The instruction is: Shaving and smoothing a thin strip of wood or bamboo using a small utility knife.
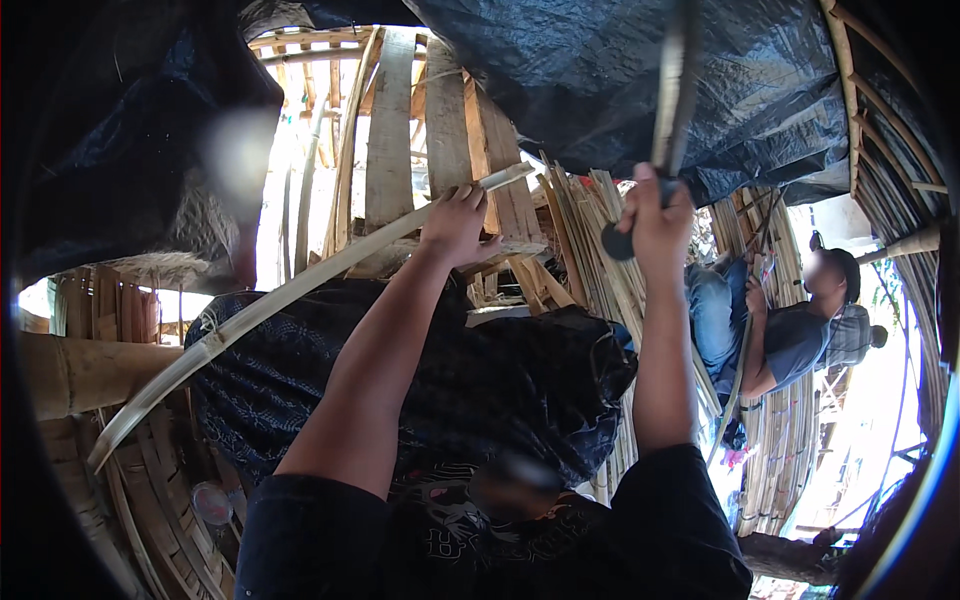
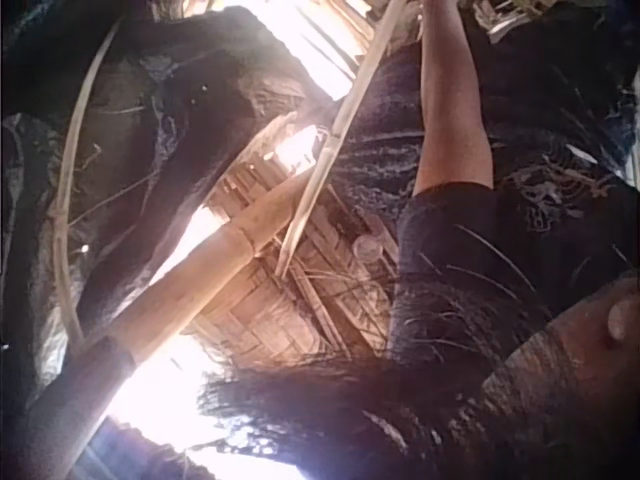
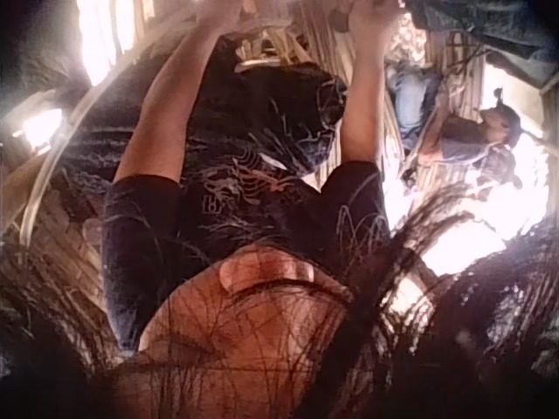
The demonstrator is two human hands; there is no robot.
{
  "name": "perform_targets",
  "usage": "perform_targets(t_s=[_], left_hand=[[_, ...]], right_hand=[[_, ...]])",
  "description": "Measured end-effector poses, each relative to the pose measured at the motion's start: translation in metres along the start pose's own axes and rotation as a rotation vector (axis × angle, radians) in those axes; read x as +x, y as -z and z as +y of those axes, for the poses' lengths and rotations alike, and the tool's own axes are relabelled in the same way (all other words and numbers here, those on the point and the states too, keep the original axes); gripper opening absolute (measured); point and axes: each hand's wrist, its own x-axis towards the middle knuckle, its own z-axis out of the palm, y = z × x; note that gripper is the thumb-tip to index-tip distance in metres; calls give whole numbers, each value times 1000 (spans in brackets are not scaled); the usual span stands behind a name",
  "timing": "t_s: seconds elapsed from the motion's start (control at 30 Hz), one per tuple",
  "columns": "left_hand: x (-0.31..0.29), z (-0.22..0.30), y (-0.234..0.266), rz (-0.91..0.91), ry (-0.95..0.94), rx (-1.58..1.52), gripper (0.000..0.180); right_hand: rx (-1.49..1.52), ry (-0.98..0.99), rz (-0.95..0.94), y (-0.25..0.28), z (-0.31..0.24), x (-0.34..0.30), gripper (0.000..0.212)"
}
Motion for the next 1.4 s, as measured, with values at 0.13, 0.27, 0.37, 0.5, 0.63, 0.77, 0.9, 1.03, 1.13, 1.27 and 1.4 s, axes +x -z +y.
perform_targets(t_s=[0.13,0.27,0.37,0.5,0.63,0.77,0.9,1.03,1.13,1.27,1.4], left_hand=[[-1,0,2,-37,19,5,83],[1,12,8,-76,8,-74,83],[-6,7,17,-138,28,-91,82],[-6,0,-1,-31,31,-44,82],[-4,2,2,15,11,-42,82],[-4,7,5,23,6,-27,81],[-2,-2,2,-52,60,-79,80],[-6,-2,-3,38,31,-44,74],[-8,-1,-3,60,19,-42,72],[-3,1,9,27,15,-84,76],[0,9,3,-12,7,-97,74]], right_hand=[[-224,-56,-22,-13,58,-29,26],[-880,740,20,-38,204,-62,29],[-234,-500,-568,-21,150,-43,34],[-184,-394,-434,-12,104,-20,39],[128,-36,-144,-9,60,-21,42],[-496,47,-113,-28,159,-62,41],[-440,-75,-386,-34,158,-42,45],[-280,-408,-503,-24,76,-17,41],[-147,-196,-295,-20,35,-15,45],[-458,130,-3,-33,126,-40,53],[-719,447,-17,-35,211,-33,52]])
